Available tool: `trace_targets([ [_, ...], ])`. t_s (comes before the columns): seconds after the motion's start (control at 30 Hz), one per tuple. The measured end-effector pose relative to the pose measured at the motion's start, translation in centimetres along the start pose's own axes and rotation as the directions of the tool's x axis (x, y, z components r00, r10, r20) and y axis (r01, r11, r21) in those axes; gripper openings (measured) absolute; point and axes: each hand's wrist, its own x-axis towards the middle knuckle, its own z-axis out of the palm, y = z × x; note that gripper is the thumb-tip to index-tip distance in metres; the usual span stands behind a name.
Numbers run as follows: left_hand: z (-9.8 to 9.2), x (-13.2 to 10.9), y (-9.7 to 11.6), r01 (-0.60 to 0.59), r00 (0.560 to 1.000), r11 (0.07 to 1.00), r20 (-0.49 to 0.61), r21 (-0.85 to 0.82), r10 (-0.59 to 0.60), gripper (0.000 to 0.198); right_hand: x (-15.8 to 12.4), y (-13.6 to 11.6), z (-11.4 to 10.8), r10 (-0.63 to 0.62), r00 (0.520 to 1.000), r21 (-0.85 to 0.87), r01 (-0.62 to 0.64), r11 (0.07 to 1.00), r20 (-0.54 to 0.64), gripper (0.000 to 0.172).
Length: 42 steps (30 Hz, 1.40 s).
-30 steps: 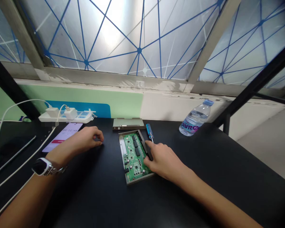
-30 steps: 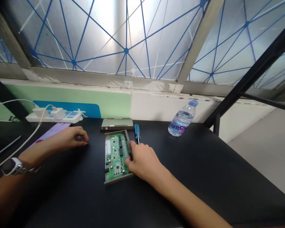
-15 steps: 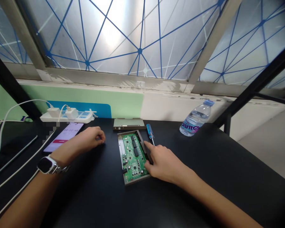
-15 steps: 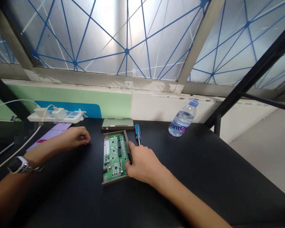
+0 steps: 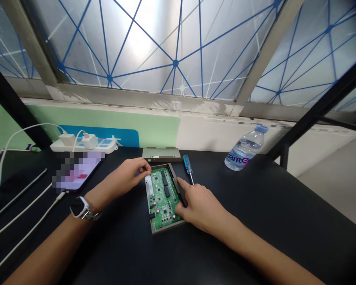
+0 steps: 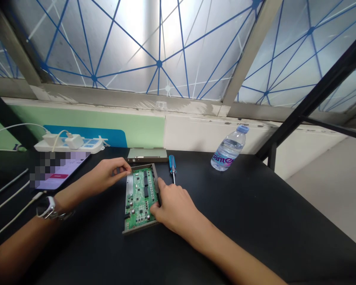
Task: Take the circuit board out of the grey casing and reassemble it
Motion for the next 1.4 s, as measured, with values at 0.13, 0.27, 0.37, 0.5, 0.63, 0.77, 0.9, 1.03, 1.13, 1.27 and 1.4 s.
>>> trace_targets([
  [0.13,0.4,0.1,0.3,-0.012,0.998,1.0,-0.059,-0.014,0.012,0.015,-0.2,-0.7,0.3,-0.015,0.999,0.035,0.016,0.999,-0.038,0.049],
  [0.27,0.9,0.0,1.0,0.01,0.993,0.998,-0.113,-0.061,-0.017,0.014,0.5,0.6,-0.6,0.032,0.991,0.144,-0.013,0.99,-0.127,0.046],
  [0.37,1.6,0.0,1.7,0.046,0.984,0.981,-0.162,-0.189,-0.077,0.014,1.9,3.1,-1.4,0.12,0.976,0.197,-0.083,0.977,-0.182,0.03],
  [0.5,2.7,0.2,2.4,0.115,0.97,0.875,-0.138,-0.47,-0.201,0.019,3.8,6.1,-1.2,0.192,0.975,0.215,-0.164,0.963,-0.116,0.027],
  [0.63,3.5,0.4,2.8,0.182,0.955,0.725,-0.057,-0.664,-0.292,0.023,4.9,6.8,-0.4,0.197,0.977,0.39,-0.213,0.896,0.081,0.021],
  [0.77,3.8,0.4,3.1,0.202,0.935,0.591,-0.027,-0.781,-0.354,0.022,5.3,6.5,-0.7,0.206,0.956,0.647,-0.292,0.704,0.207,0.019],
  [0.9,3.9,0.3,3.6,0.202,0.91,0.415,0.014,-0.887,-0.413,0.024,5.1,6.2,-1.7,0.125,0.988,0.906,-0.138,0.401,0.095,0.029],
  [1.03,4.1,0.3,4.0,0.2,0.892,0.238,0.075,-0.95,-0.447,0.023,4.8,5.2,-2.2,0.087,0.989,0.983,0.109,0.146,-0.123,0.036],
  [1.13,4.4,0.4,3.8,0.182,0.881,0.134,0.101,-0.974,-0.462,0.024,4.5,4.7,-2.1,0.107,0.957,0.961,0.261,0.09,-0.269,0.032],
  [1.27,4.6,0.5,3.5,0.163,0.866,0.049,0.119,-0.985,-0.487,0.021,4.2,4.6,-1.8,0.151,0.929,0.941,0.33,0.081,-0.339,0.026],
  [1.4,4.6,0.5,3.6,0.165,0.855,0.025,0.131,-0.986,-0.501,0.018,4.2,4.5,-1.6,0.157,0.929,0.942,0.33,0.061,-0.335,0.024],
])
